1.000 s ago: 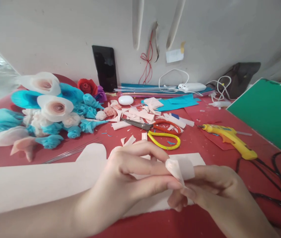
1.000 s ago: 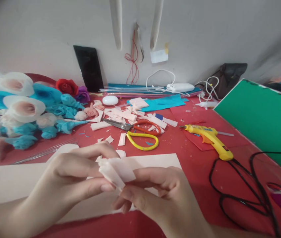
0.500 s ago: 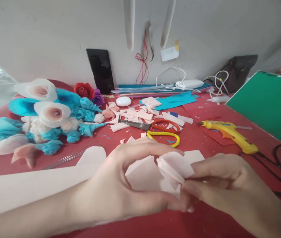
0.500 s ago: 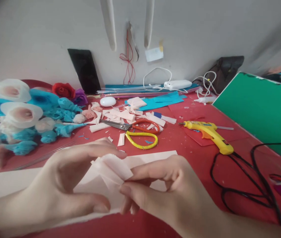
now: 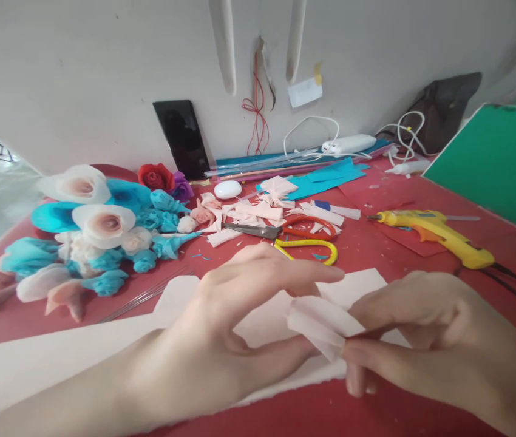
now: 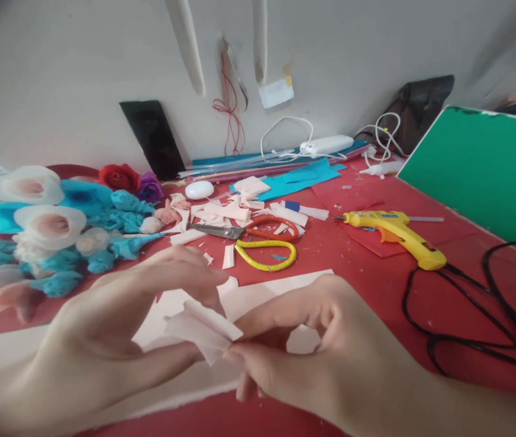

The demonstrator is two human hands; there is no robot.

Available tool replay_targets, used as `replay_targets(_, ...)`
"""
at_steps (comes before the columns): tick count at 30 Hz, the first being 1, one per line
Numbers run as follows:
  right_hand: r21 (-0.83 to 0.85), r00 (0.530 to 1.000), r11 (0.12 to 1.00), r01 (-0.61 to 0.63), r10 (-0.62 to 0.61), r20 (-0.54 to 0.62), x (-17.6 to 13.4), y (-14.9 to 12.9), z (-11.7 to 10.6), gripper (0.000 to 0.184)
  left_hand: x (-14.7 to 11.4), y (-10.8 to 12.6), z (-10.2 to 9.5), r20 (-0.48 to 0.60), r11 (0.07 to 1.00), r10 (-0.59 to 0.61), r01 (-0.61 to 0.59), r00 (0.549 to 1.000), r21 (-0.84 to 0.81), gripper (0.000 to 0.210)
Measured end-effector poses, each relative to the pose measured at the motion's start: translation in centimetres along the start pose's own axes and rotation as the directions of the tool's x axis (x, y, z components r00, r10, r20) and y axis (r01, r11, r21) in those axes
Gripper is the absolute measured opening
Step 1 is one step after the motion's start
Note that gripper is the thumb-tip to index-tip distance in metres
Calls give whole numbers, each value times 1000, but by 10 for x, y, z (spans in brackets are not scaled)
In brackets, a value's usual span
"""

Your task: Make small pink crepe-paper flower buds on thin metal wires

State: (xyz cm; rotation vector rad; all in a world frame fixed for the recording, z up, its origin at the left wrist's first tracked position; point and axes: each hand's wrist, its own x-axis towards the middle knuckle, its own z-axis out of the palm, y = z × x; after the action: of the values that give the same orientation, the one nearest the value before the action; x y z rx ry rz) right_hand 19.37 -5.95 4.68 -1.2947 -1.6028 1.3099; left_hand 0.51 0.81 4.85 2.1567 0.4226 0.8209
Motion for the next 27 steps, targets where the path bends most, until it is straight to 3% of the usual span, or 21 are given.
replay_targets(7, -47, 1000, 999, 20, -21, -16, 1, 2, -2, 21, -4, 1, -3, 66, 969, -240, 243, 969, -43, 49)
replay_targets(15, -3, 999, 999, -51, 51, -18, 3, 1, -3, 24, 4, 5, -4, 68, 883, -435, 440, 898, -164, 26)
replay_targets(27, 59, 990, 988, -139, 137, 44, 6, 4, -1, 13, 6, 0, 4, 109, 851, -473, 485, 874, -201, 25)
